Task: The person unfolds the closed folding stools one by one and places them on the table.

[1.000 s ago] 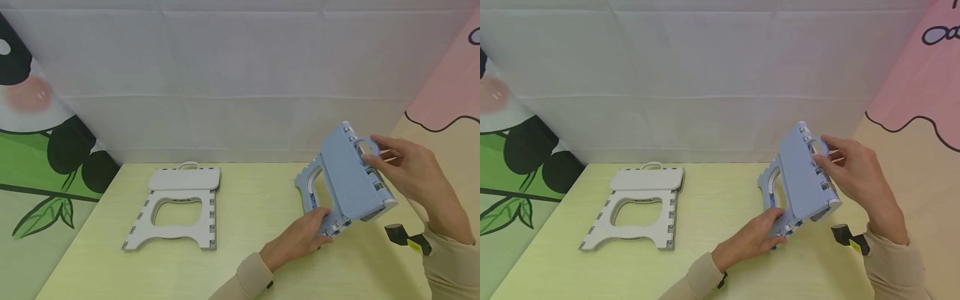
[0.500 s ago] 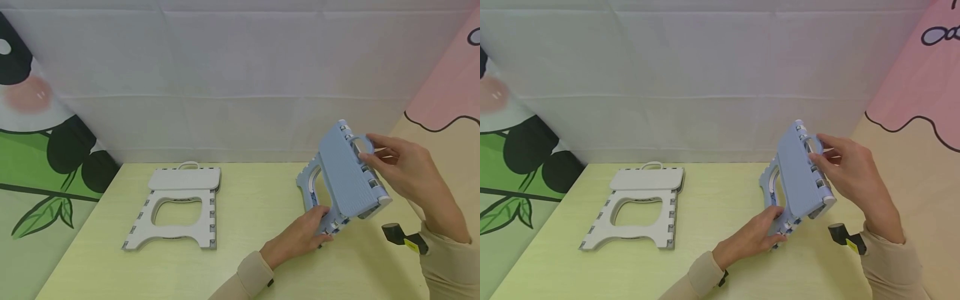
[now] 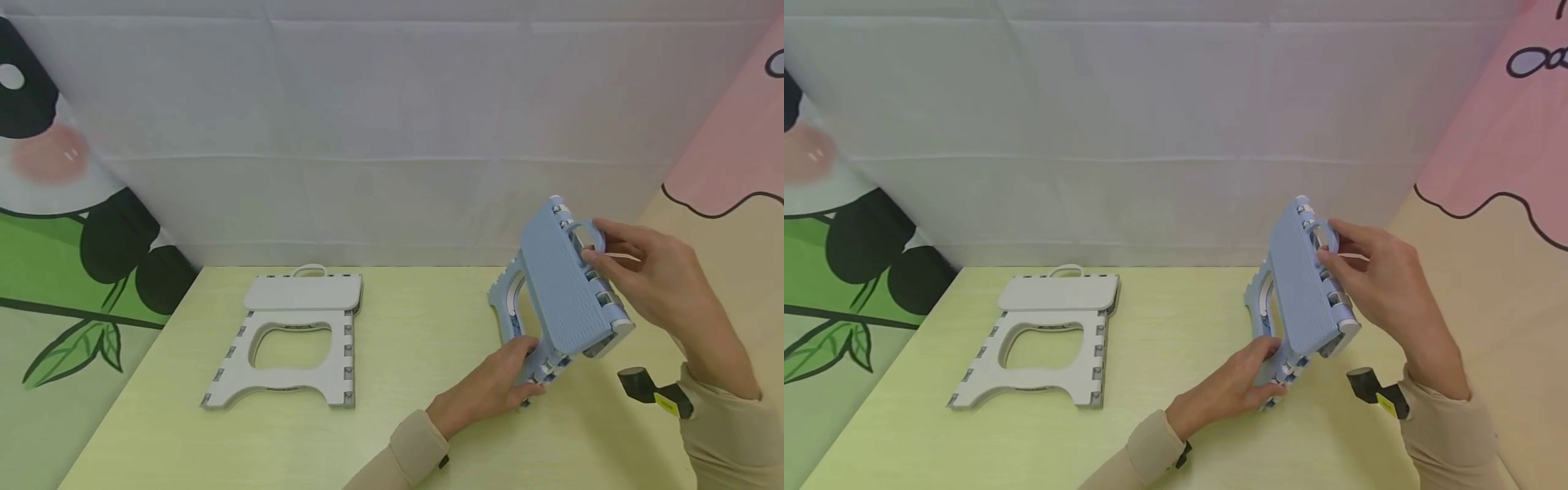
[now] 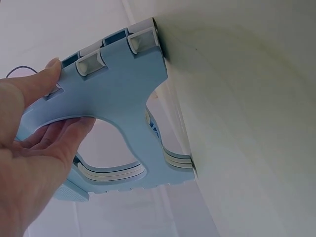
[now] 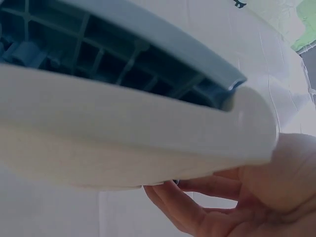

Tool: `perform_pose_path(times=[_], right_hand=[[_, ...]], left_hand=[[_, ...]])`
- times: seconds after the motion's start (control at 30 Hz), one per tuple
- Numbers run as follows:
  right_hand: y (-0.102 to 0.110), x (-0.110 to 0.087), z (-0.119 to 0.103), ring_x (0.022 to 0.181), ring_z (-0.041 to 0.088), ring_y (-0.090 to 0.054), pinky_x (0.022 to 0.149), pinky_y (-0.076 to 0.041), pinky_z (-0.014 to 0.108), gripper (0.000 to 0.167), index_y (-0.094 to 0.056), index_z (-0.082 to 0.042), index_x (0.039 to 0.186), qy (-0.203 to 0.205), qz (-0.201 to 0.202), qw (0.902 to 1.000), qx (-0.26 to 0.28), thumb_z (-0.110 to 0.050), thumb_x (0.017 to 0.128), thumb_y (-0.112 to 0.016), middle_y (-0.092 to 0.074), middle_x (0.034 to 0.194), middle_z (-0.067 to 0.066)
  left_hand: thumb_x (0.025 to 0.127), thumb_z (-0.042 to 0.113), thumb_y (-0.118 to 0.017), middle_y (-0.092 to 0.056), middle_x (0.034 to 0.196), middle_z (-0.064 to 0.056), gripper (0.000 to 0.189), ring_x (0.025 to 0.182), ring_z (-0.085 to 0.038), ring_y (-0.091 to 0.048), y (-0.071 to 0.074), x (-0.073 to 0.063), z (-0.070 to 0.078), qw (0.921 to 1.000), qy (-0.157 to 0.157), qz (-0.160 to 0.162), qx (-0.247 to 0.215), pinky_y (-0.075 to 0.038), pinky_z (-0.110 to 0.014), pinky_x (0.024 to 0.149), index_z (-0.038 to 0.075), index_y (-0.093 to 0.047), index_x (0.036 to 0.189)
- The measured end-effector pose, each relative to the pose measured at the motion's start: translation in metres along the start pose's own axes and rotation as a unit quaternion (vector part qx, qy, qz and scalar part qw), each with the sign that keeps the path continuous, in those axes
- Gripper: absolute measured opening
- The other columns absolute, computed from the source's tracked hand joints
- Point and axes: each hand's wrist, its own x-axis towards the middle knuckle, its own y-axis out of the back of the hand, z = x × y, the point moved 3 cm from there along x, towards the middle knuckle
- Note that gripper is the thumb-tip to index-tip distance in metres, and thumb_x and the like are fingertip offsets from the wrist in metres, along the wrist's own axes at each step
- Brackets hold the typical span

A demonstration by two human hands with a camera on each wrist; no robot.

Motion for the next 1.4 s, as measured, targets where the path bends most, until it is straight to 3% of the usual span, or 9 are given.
perform_pose_path(times=[0.2, 0.37, 0.43, 0.47, 0.6, 0.7, 1.17, 1.3, 1.4], right_hand=[[-0.001, 0.0, -0.001, 0.115, 0.05, -0.061, 0.078, -0.039, -0.002, 0.056, -0.047, 0.005, 0.149, 0.007, 0.003, 1.0, 0.004, -0.008, 0.099, -0.069, -0.055, 0.138, 0.035], [-0.002, 0.0, -0.003, 0.105, 0.03, -0.062, 0.079, -0.038, -0.004, 0.055, -0.049, 0.005, 0.148, 0.027, 0.008, 0.9996, 0.008, -0.004, 0.098, -0.07, -0.06, 0.131, 0.034], [-0.002, 0.0, -0.004, 0.102, 0.015, -0.062, 0.079, -0.038, -0.004, 0.055, -0.049, 0.005, 0.148, 0.027, 0.01, 0.9996, 0.009, -0.005, 0.098, -0.07, -0.061, 0.13, 0.033], [-0.003, 0.0, -0.004, 0.102, 0.015, -0.061, 0.079, -0.038, -0.004, 0.055, -0.049, 0.004, 0.148, 0.026, 0.01, 0.9996, 0.009, -0.005, 0.098, -0.069, -0.061, 0.129, 0.033], [-0.004, 0.0, -0.006, 0.093, -0.012, -0.053, 0.078, -0.039, -0.003, 0.055, -0.05, 0.003, 0.148, 0.024, 0.016, 0.9993, 0.022, -0.006, 0.098, -0.069, -0.061, 0.128, 0.032], [-0.006, 0.001, -0.008, 0.091, -0.018, -0.051, 0.077, -0.041, -0.002, 0.054, -0.051, 0.002, 0.148, 0.025, 0.019, 0.9987, 0.039, -0.006, 0.098, -0.069, -0.062, 0.128, 0.032], [-0.01, 0.002, -0.013, 0.09, -0.018, -0.053, 0.073, -0.045, 0.0, 0.055, -0.05, -0.003, 0.15, 0.009, 0.021, 0.9979, 0.06, -0.01, 0.099, -0.07, -0.062, 0.13, 0.031], [-0.008, 0.004, -0.013, 0.107, 0.011, -0.067, 0.07, -0.041, 0.001, 0.056, -0.05, -0.008, 0.152, -0.025, 0.007, 0.9989, 0.038, -0.02, 0.1, -0.069, -0.059, 0.137, 0.029], [-0.007, 0.004, -0.013, 0.119, 0.041, -0.062, 0.07, -0.039, 0.002, 0.058, -0.05, -0.011, 0.153, -0.048, 0.0, 0.9984, 0.029, -0.026, 0.1, -0.069, -0.057, 0.141, 0.028]], left_hand=[[0.097, 0.018, -0.073, -0.056, 0.132, -0.009, 0.058, 0.115, -0.005, -0.056, -0.001, 0.001, -0.001, 0.9999, 0.002, -0.001, -0.015, -0.041, -0.009, 0.099, -0.001, -0.041, 0.142], [0.097, 0.018, -0.074, -0.056, 0.131, -0.01, 0.058, 0.114, -0.006, -0.056, -0.001, 0.001, -0.001, 0.9997, 0.001, 0.003, -0.022, -0.041, -0.009, 0.098, -0.001, -0.041, 0.141], [0.097, 0.018, -0.074, -0.056, 0.131, -0.01, 0.059, 0.114, -0.006, -0.056, -0.001, 0.001, -0.002, 0.9997, 0.001, 0.003, -0.026, -0.041, -0.009, 0.098, -0.001, -0.041, 0.141], [0.097, 0.017, -0.074, -0.056, 0.131, -0.01, 0.059, 0.114, -0.007, -0.056, -0.001, 0.001, -0.002, 0.9996, 0.001, 0.003, -0.029, -0.041, -0.009, 0.098, -0.001, -0.04, 0.141], [0.097, 0.017, -0.073, -0.055, 0.133, -0.009, 0.059, 0.114, -0.007, -0.056, -0.001, 0.001, -0.003, 0.999, 0.005, 0.0, -0.044, -0.041, -0.009, 0.098, 0.0, -0.039, 0.142], [0.097, 0.017, -0.073, -0.055, 0.134, -0.009, 0.06, 0.116, -0.005, -0.055, 0.0, 0.0, -0.004, 0.9982, 0.009, 0.001, -0.059, -0.041, -0.01, 0.1, 0.0, -0.038, 0.143], [0.098, 0.018, -0.072, -0.054, 0.137, -0.012, 0.06, 0.127, -0.008, -0.053, 0.0, 0.0, -0.007, 0.9973, 0.009, 0.0, -0.073, -0.039, -0.013, 0.106, 0.0, -0.037, 0.143], [0.098, 0.018, -0.072, -0.054, 0.137, -0.012, 0.06, 0.128, -0.009, -0.052, 0.0, 0.0, -0.008, 0.9967, 0.009, 0.0, -0.08, -0.039, -0.013, 0.107, 0.0, -0.037, 0.143], [0.098, 0.017, -0.072, -0.053, 0.137, -0.012, 0.06, 0.129, -0.009, -0.052, -0.001, 0.0, -0.01, 0.9962, 0.009, -0.001, -0.086, -0.039, -0.014, 0.107, 0.0, -0.037, 0.144]])
